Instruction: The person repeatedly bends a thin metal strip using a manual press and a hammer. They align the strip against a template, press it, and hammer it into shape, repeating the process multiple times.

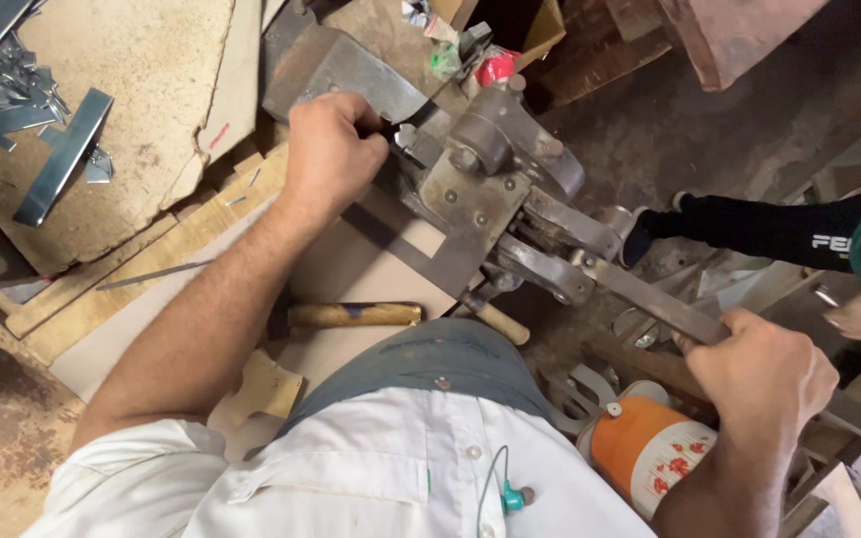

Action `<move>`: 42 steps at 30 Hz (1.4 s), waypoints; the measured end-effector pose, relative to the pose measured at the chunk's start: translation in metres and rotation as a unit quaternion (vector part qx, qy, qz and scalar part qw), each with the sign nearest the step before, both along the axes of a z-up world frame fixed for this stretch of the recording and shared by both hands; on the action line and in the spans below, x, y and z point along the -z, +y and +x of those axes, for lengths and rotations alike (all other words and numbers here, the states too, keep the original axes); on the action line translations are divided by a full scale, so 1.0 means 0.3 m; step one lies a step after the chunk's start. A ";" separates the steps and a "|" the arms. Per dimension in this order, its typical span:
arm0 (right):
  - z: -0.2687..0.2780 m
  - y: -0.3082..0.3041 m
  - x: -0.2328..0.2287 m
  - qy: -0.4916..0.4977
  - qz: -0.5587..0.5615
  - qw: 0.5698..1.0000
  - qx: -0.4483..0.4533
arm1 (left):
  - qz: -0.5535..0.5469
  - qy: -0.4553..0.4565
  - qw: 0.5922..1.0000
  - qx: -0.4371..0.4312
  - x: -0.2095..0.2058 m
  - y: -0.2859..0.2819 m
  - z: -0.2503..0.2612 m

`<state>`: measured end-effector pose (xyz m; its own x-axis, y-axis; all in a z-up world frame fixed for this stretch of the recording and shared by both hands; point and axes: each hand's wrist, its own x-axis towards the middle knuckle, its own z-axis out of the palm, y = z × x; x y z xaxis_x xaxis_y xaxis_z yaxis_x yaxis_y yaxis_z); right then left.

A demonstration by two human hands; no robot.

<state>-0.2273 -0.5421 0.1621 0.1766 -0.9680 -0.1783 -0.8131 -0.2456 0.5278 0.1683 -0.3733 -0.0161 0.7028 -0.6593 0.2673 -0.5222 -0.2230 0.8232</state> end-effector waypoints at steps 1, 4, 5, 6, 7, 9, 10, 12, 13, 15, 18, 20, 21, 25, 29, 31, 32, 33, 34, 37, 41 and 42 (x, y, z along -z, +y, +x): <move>0.000 -0.020 0.022 0.012 0.020 1.000 0.017 | -0.004 -0.001 1.000 -0.002 0.001 -0.001 -0.003; -0.009 -0.054 0.083 0.034 0.072 0.996 0.046 | -0.019 0.006 1.000 0.010 0.009 0.006 -0.023; -0.007 -0.050 0.092 0.023 0.080 0.996 0.036 | -0.028 0.006 0.999 0.015 0.008 0.003 -0.021; 0.000 -0.042 0.091 0.012 0.088 0.996 0.025 | -0.029 0.020 0.999 0.014 0.006 0.002 -0.019; 0.010 -0.040 0.076 0.038 0.101 0.993 0.051 | -0.028 0.034 0.999 0.010 0.003 0.009 -0.016; 0.024 -0.041 0.031 0.087 0.124 0.983 0.105 | -0.029 0.034 0.999 0.010 0.001 0.011 -0.012; 0.028 -0.031 0.027 0.079 0.107 0.986 0.096 | -0.032 0.020 0.999 0.014 0.003 0.007 -0.011; 0.011 -0.022 0.027 0.071 0.079 0.992 0.070 | -0.031 0.018 0.999 0.015 0.012 0.020 -0.026; 0.011 -0.029 0.047 0.055 0.092 0.993 0.053 | -0.033 0.022 0.999 0.018 0.013 0.020 -0.020; 0.021 -0.054 0.084 0.021 0.112 0.993 0.020 | -0.041 0.035 0.998 0.021 0.011 0.012 -0.011; 0.014 -0.050 0.034 0.055 0.100 0.992 0.059 | -0.050 0.044 0.998 0.014 0.013 0.026 -0.006; 0.020 -0.026 0.038 0.054 0.077 0.993 0.068 | -0.054 0.034 0.998 0.026 0.026 0.025 -0.015; 0.019 -0.020 0.041 0.054 0.066 0.994 0.071 | -0.057 0.037 0.997 0.028 0.030 0.031 -0.022; 0.040 -0.032 0.060 0.032 0.107 0.992 0.059 | -0.063 0.065 0.995 0.029 0.021 0.028 -0.013; 0.039 -0.040 0.051 0.070 0.098 0.989 0.083 | -0.066 0.066 0.995 0.039 0.029 0.041 -0.014; 0.036 -0.040 0.073 0.054 0.106 0.990 0.072 | -0.061 0.057 0.996 0.045 0.025 0.049 -0.021; 0.040 -0.041 0.080 0.030 0.115 0.991 0.054 | -0.061 0.048 0.996 0.048 0.019 0.049 -0.014; 0.037 -0.044 0.070 0.009 0.121 0.992 0.036 | -0.063 0.062 0.995 0.050 0.014 0.040 -0.015; 0.030 -0.039 0.053 0.021 0.113 0.992 0.060 | -0.066 0.076 0.993 0.053 0.011 0.033 -0.014; 0.048 -0.035 0.032 0.041 0.106 0.990 0.083 | -0.060 0.092 0.993 0.050 0.018 0.046 0.003; 0.058 -0.032 0.051 0.022 0.129 0.989 0.076 | -0.042 0.055 0.995 0.065 0.010 0.057 0.000; 0.060 -0.040 0.038 0.021 0.137 0.988 0.073 | -0.044 0.069 0.994 0.075 0.002 0.041 0.009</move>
<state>-0.2091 -0.5540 0.1506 0.0252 -0.8973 -0.4407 -0.8295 -0.2648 0.4917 0.1710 -0.3611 -0.0167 0.6323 -0.7378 0.2364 -0.4252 -0.0754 0.9019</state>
